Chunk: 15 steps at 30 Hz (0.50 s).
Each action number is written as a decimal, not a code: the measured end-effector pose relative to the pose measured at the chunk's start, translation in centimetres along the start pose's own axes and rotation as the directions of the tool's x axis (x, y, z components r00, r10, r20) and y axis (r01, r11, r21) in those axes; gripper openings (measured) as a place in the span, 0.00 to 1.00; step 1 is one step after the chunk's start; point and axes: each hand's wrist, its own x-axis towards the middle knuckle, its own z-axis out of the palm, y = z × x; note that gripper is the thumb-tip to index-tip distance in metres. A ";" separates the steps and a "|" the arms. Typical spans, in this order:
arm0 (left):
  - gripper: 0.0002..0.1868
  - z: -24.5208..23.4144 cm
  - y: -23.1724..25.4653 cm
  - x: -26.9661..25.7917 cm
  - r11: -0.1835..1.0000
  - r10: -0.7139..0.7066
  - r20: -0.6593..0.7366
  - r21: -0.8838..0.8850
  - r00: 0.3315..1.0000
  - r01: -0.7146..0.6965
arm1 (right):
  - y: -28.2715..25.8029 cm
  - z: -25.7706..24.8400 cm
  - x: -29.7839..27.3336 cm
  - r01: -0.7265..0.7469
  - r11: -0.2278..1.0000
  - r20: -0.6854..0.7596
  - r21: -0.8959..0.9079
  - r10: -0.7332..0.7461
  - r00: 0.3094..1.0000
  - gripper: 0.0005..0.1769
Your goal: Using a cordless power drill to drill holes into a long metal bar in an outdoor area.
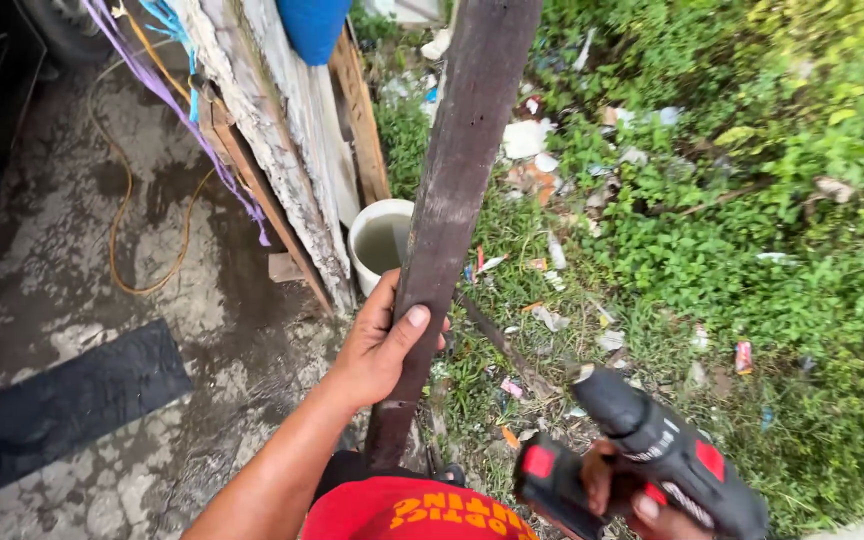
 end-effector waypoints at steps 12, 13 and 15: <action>0.26 3.0 4.8 -4.6 0.950 -0.032 0.172 0.312 0.985 -0.023 | -4.5 2.8 6.0 0.208 0.830 0.077 0.518 -0.287 0.955 0.35; 0.25 2.9 5.0 -4.9 0.951 -0.014 0.197 0.305 0.980 -0.047 | -4.5 2.8 6.0 0.201 0.816 0.078 0.542 -0.286 0.955 0.34; 0.25 2.5 5.5 -5.1 0.952 0.009 0.223 0.295 0.975 -0.076 | -4.5 2.8 6.2 0.194 0.804 0.081 0.561 -0.287 0.954 0.33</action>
